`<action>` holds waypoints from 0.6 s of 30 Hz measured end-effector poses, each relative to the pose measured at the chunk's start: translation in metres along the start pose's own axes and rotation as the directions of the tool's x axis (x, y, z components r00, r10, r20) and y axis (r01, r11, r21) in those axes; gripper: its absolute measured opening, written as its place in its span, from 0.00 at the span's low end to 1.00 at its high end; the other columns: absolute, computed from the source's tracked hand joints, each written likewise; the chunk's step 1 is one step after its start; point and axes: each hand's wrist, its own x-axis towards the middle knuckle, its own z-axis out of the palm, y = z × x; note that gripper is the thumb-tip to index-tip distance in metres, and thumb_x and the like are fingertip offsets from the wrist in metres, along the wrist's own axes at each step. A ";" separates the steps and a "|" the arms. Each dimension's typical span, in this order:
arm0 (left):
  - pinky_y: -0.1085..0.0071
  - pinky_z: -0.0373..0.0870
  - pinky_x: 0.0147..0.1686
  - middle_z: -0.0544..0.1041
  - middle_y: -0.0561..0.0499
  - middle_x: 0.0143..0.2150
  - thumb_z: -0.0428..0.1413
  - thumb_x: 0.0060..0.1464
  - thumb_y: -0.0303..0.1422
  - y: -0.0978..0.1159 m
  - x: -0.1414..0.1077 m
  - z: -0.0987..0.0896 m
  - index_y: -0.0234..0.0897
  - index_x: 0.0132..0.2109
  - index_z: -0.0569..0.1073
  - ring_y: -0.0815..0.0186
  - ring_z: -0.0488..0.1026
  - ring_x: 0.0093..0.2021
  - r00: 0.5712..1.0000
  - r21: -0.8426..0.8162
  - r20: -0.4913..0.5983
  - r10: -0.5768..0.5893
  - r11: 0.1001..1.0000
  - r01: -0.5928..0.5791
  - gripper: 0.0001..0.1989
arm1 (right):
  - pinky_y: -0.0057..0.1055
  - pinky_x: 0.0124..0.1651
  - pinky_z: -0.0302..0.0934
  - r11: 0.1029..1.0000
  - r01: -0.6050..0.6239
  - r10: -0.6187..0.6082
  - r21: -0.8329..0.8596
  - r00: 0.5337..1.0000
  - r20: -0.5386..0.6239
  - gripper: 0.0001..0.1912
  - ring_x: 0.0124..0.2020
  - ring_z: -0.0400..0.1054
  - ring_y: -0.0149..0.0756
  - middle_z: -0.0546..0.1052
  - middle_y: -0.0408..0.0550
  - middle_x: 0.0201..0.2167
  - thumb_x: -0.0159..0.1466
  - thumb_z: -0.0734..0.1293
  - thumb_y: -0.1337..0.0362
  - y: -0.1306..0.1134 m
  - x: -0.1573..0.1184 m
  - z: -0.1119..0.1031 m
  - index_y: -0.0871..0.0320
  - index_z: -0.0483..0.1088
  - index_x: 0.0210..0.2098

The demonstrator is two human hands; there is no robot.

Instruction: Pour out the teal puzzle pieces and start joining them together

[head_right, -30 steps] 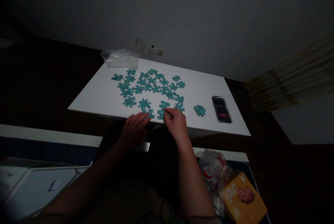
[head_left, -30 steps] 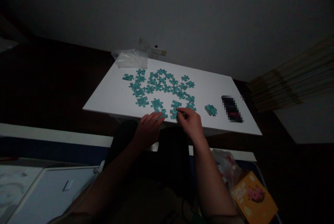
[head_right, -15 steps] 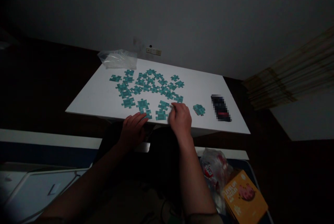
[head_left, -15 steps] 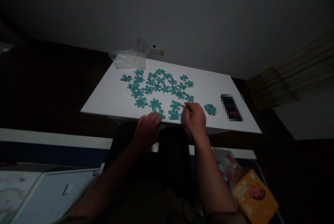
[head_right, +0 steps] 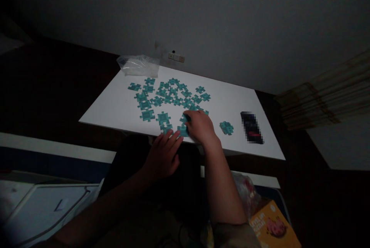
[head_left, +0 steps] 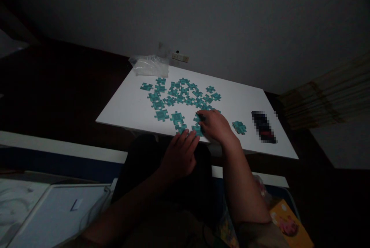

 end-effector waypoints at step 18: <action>0.48 0.64 0.87 0.77 0.40 0.87 0.62 0.73 0.34 -0.003 0.006 0.013 0.37 0.86 0.73 0.45 0.71 0.87 0.996 -0.052 0.075 0.042 0.998 -0.039 0.38 | 0.57 0.65 0.81 0.932 0.005 0.086 0.363 0.968 -0.234 0.25 0.54 0.87 0.54 0.91 0.59 0.61 0.73 0.72 0.63 0.021 -0.013 -0.005 0.52 0.86 0.67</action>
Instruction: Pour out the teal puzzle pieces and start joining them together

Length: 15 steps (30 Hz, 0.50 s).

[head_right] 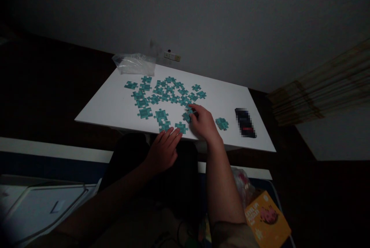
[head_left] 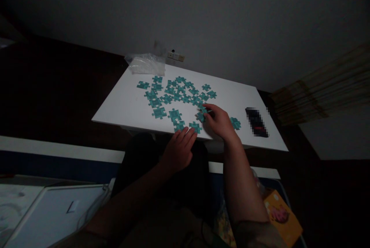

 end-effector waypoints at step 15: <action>0.47 0.66 0.86 0.80 0.40 0.84 0.62 0.68 0.28 -0.008 -0.005 0.006 0.40 0.83 0.76 0.46 0.74 0.85 0.998 -0.012 -0.050 -0.027 1.000 0.026 0.38 | 0.56 0.62 0.79 0.983 -0.136 0.167 0.124 0.941 -0.295 0.22 0.49 0.86 0.53 0.92 0.57 0.52 0.72 0.64 0.63 0.040 -0.013 -0.022 0.53 0.86 0.57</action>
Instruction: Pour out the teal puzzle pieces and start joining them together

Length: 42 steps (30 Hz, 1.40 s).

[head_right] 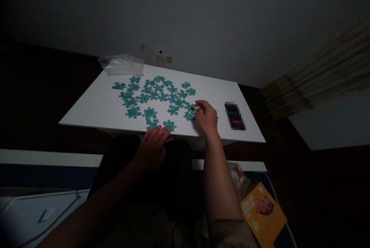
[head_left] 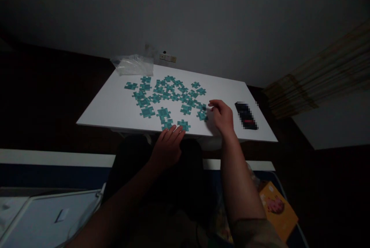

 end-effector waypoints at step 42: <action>0.42 0.66 0.82 0.90 0.47 0.71 0.66 0.71 0.33 0.005 -0.001 0.038 0.53 0.75 0.80 0.47 0.83 0.71 0.966 0.021 -0.252 -0.057 0.998 0.064 0.28 | 0.69 0.75 0.69 0.956 0.119 -0.082 -0.267 0.986 0.145 0.21 0.65 0.80 0.66 0.90 0.57 0.62 0.70 0.74 0.56 0.002 -0.044 0.001 0.49 0.85 0.61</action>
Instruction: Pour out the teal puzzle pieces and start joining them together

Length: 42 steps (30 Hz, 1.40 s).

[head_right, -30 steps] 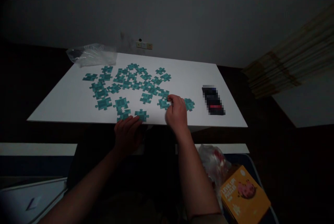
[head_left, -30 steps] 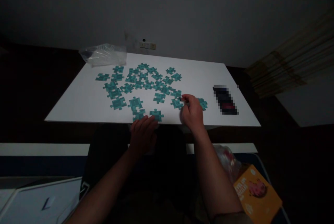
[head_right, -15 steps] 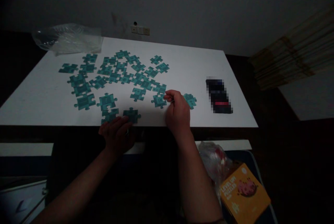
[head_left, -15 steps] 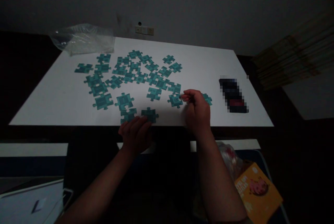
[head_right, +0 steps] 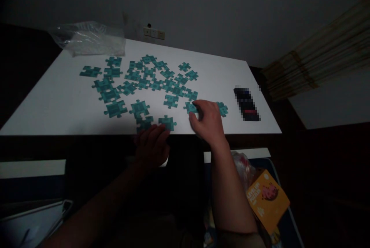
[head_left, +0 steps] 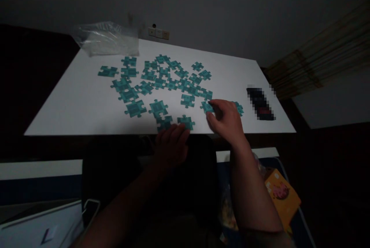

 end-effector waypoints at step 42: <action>0.46 0.70 0.85 0.72 0.39 0.89 0.63 0.75 0.35 -0.014 0.023 -0.047 0.38 0.89 0.71 0.44 0.72 0.86 0.926 -0.113 0.327 0.191 0.980 -0.162 0.40 | 0.47 0.44 0.76 0.799 -0.375 0.461 0.470 0.884 -0.078 0.27 0.40 0.80 0.48 0.87 0.51 0.37 0.57 0.82 0.42 -0.022 0.008 0.021 0.52 0.90 0.49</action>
